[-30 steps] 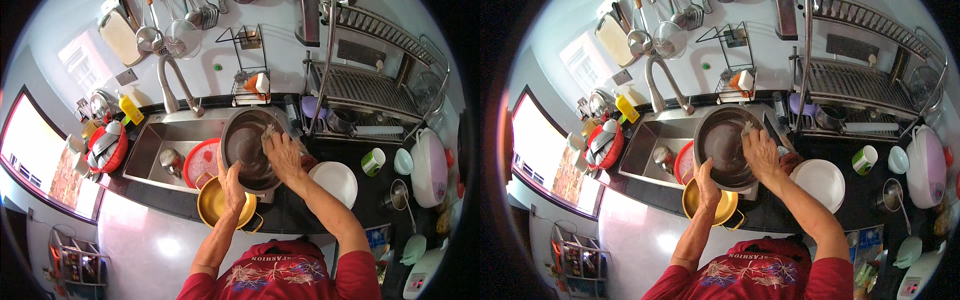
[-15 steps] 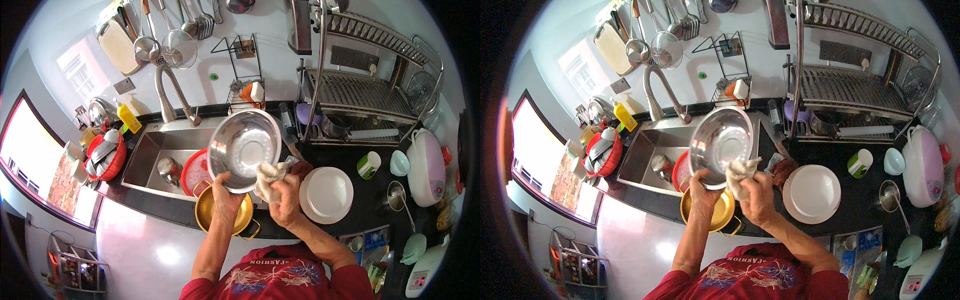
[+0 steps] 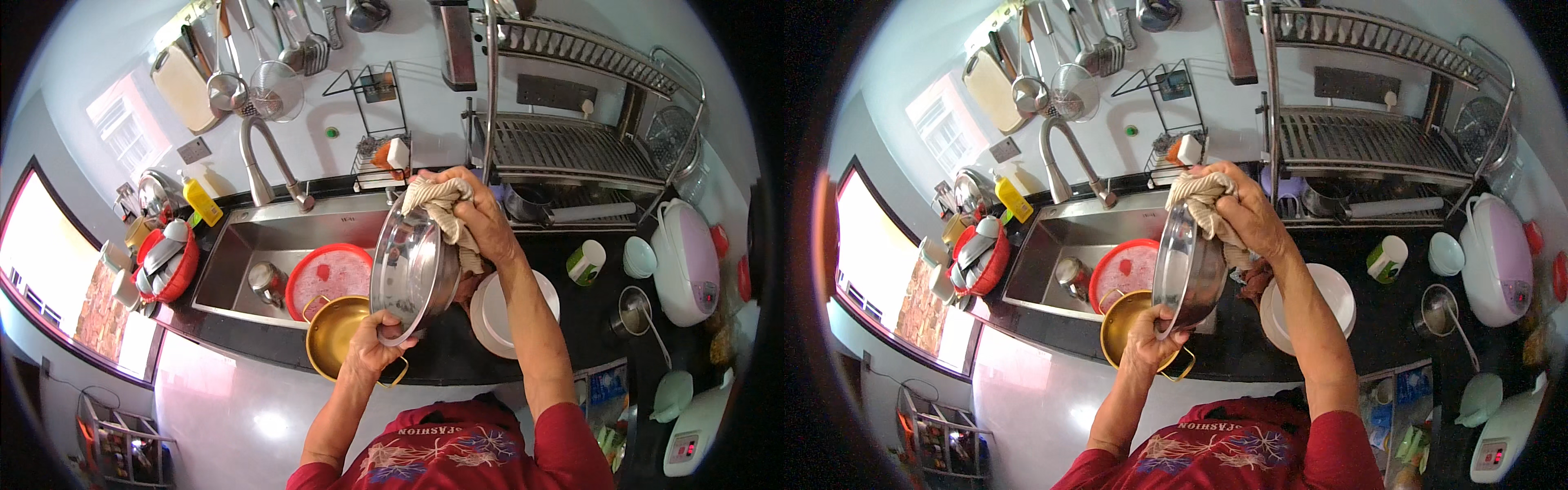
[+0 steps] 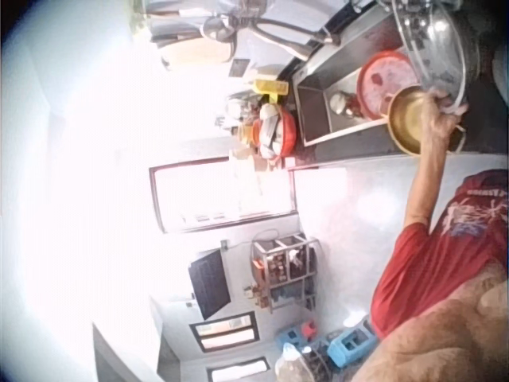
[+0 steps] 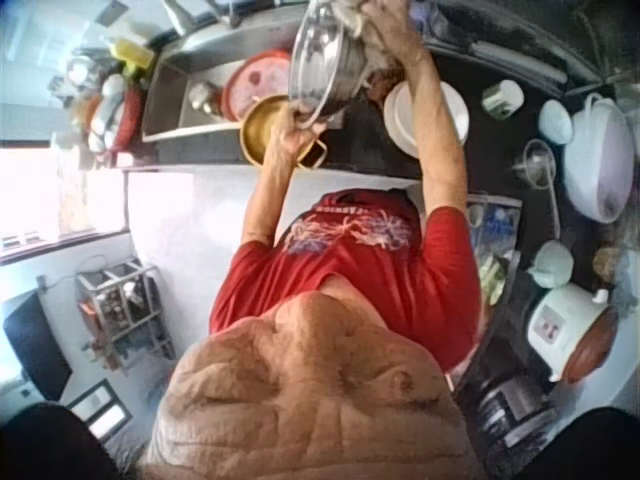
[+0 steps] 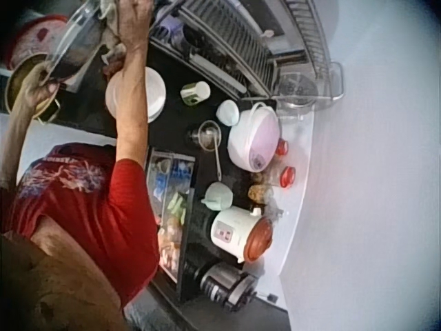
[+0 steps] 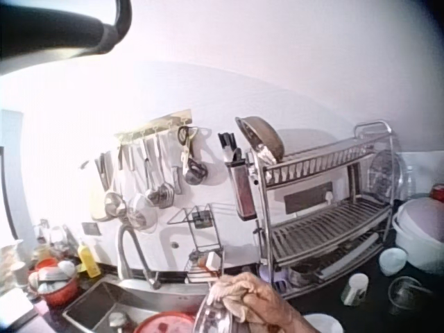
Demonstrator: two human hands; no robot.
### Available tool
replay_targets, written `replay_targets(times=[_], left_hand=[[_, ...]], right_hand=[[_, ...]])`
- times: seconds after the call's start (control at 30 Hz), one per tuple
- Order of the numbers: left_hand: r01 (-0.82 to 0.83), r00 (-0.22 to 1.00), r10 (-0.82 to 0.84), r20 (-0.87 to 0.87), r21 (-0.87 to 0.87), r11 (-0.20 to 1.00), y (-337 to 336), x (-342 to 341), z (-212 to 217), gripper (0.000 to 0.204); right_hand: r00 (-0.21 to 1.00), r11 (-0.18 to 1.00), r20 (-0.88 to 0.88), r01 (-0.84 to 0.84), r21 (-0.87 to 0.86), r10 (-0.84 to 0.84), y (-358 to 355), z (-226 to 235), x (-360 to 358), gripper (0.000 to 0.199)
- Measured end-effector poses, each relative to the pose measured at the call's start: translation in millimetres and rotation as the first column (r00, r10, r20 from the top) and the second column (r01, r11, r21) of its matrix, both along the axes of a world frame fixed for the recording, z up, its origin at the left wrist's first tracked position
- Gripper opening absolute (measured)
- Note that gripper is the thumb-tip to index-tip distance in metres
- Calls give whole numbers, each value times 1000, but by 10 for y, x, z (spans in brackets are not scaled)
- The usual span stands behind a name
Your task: The person dries various kitchen items, including a metal pot, a gold-colored pan, white bowls, and a white plate, using a cloth. After drying each item, they place it onto a metal dish rack located next to the sink.
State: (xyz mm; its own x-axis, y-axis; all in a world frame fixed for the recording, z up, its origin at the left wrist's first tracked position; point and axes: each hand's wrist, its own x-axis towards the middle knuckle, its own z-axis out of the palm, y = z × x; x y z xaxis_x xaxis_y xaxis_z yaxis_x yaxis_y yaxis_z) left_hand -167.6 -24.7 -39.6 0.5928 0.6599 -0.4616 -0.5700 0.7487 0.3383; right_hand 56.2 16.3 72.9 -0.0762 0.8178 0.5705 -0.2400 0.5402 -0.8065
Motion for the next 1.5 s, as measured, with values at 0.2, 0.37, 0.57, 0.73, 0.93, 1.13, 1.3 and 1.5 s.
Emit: replay_targets(times=[0.2,0.37,0.57,0.73,0.93,1.13,1.3,1.5], left_hand=[[93,991,-75,-109,166,982,-74,38,134,35],[-43,991,-7,135,361,932,-5,78,64,42],[-21,871,426,-246,847,532,-7,-133,500,51],[397,685,578,-443,893,214,-279,142,1127,19],[104,622,750,-226,973,207,-126,227,791,17],[12,609,776,-163,980,197,-75,72,593,17],[167,566,807,-171,982,91,-146,-78,616,21],[-275,681,731,38,939,208,-83,-197,530,28]], right_hand=[[973,975,222,-109,192,65,-193,377,-12,36],[905,983,425,-77,167,-1,-358,613,-70,34],[917,989,388,-131,76,92,-292,631,73,34],[871,985,487,-130,111,60,-150,535,-31,34],[634,677,281,553,485,-720,9,123,-409,34],[542,513,220,478,713,-811,-461,-64,-869,36],[728,742,250,497,449,-639,150,-23,-510,25],[983,962,-167,35,-271,-82,530,-311,-371,30]])
